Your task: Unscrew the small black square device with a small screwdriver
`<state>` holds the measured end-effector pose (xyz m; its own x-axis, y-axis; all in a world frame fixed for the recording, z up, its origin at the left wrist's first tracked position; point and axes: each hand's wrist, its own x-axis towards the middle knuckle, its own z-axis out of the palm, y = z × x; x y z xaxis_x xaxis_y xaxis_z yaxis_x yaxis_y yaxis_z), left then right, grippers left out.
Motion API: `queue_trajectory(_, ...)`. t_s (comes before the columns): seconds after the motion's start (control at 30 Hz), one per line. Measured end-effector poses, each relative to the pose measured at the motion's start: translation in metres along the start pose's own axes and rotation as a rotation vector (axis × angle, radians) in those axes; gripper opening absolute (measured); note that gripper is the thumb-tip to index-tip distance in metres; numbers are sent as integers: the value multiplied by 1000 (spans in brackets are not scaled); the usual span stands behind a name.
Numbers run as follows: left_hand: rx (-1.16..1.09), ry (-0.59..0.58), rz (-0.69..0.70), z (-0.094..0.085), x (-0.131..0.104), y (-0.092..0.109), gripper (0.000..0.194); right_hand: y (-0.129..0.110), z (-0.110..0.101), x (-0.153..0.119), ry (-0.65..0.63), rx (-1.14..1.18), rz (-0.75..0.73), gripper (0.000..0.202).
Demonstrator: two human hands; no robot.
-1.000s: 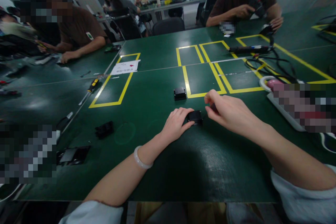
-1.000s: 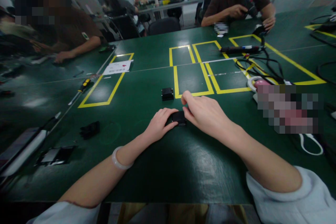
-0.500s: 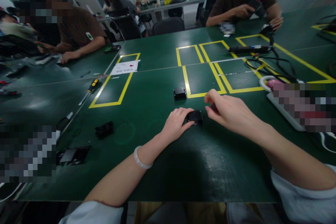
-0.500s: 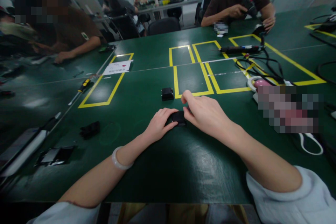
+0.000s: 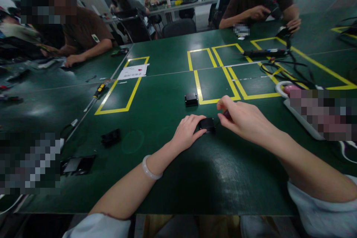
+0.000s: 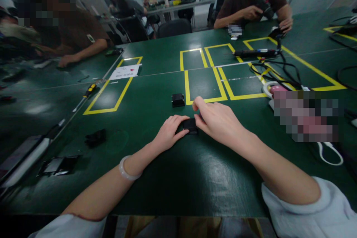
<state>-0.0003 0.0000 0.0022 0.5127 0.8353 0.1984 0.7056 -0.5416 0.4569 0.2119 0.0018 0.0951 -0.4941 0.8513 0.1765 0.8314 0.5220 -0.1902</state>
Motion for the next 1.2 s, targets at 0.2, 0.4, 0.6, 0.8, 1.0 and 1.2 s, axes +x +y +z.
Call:
queue_trajectory(0.2, -3, 10, 10, 2, 0, -2, 40, 0, 2, 0, 29, 31, -31, 19)
queue_trajectory(0.4, -7, 11, 4, 2, 0, -1, 38, 1, 1, 1, 28, 14, -52, 15)
queue_trajectory(0.6, -4, 6, 4, 1, 0, 0, 38, 1, 0, 0, 4, 31, -16, 12)
queue_trajectory(0.8, -8, 17, 11, 1, 0, -1, 37, 1, -1, -1, -7, 66, -31, 15)
queue_trajectory(1.0, -3, 18, 13, 2, 0, -1, 38, 1, -1, 0, -6, 22, -50, 16)
queue_trajectory(1.2, 2, 11, 8, 1, 0, -1, 38, 3, 1, -1, 1, 2, -59, 12)
